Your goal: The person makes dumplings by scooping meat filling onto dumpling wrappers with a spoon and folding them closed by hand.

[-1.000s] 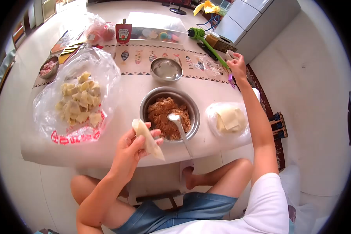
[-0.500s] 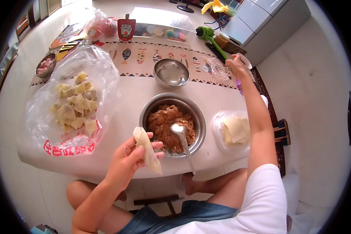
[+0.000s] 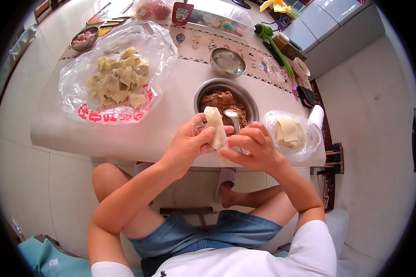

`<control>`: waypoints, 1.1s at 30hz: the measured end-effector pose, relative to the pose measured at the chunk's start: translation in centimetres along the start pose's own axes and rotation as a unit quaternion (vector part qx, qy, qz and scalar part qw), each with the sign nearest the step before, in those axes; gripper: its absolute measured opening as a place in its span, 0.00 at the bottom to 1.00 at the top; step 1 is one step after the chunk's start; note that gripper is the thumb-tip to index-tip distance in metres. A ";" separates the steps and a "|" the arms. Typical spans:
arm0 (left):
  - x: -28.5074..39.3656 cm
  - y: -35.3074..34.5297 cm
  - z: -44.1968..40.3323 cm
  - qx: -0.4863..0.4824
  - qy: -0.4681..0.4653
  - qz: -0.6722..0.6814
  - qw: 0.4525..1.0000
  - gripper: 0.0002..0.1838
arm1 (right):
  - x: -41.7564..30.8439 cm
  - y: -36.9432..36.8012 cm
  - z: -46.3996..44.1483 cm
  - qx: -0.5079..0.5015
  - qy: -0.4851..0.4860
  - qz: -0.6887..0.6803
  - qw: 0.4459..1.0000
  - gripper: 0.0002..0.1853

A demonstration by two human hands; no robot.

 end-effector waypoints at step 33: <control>3.1 3.5 -0.4 0.080 -0.156 -0.006 0.985 0.22 | 20.5 -9.2 4.4 -0.102 -0.380 -0.056 0.917 0.31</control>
Point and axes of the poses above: each hand's wrist, its own z-axis away from the middle knuckle, its own y-axis out of the back of the hand, x = y × z, the point moved 6 cm from there along -z, towards the middle knuckle, and after that the axes turned 11 degrees about y, right-handed, at the moved point
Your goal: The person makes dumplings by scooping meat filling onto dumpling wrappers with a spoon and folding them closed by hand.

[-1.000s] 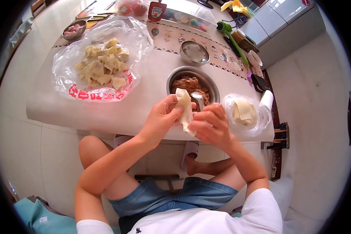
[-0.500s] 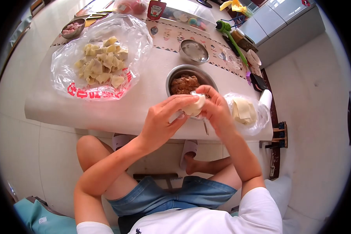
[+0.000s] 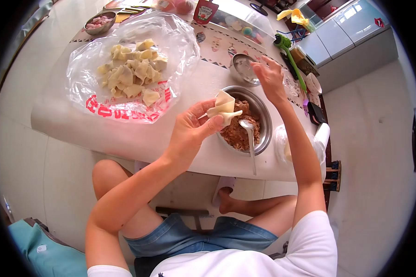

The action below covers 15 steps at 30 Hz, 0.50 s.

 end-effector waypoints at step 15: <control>0.6 -2.6 1.5 -0.090 -0.132 -0.111 0.981 0.20 | -15.9 7.2 6.0 0.106 0.131 -0.109 0.980 0.09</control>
Point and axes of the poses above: each hand's wrist, its own z-axis away from the middle knuckle, its own y-axis out of the back of the hand, x = y × z, the point moved 6 cm from there along -z, towards the middle knuckle, and after that the axes turned 11 degrees about y, right-handed, at the moved point
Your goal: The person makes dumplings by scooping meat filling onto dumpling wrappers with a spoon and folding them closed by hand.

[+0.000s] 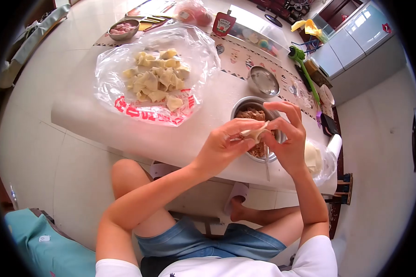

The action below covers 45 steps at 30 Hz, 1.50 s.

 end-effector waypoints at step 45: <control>-2.8 0.6 -1.3 -0.009 0.187 0.192 0.963 0.22 | 13.8 9.7 21.5 -0.083 -0.403 0.021 0.911 0.09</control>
Point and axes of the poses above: each hand's wrist, its own z-axis away from the middle knuckle, its own y-axis out of the back of the hand, x = y × z, the point moved 6 cm from there along -z, towards the middle knuckle, and after that the axes turned 11 degrees about y, right-handed, at the moved point
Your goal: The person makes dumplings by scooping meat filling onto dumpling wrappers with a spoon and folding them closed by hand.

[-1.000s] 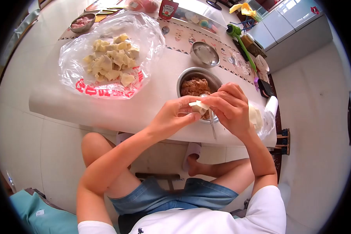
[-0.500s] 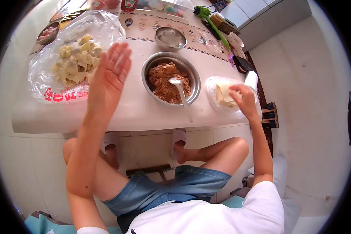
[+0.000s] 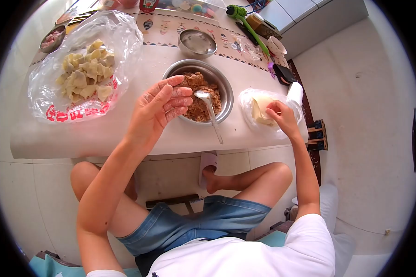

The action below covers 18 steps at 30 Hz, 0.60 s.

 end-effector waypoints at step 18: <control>-1.0 -0.6 0.1 -0.008 0.034 -0.027 0.999 0.18 | -2.7 -1.2 -1.7 -0.008 0.075 0.226 0.971 0.11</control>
Point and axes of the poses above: each hand's wrist, its own z-axis away from the middle knuckle, its own y-axis out of the back of the hand, x = y × z, the point moved 6 cm from there along -z, towards the middle knuckle, and after that the axes turned 11 degrees about y, right-handed, at the moved point
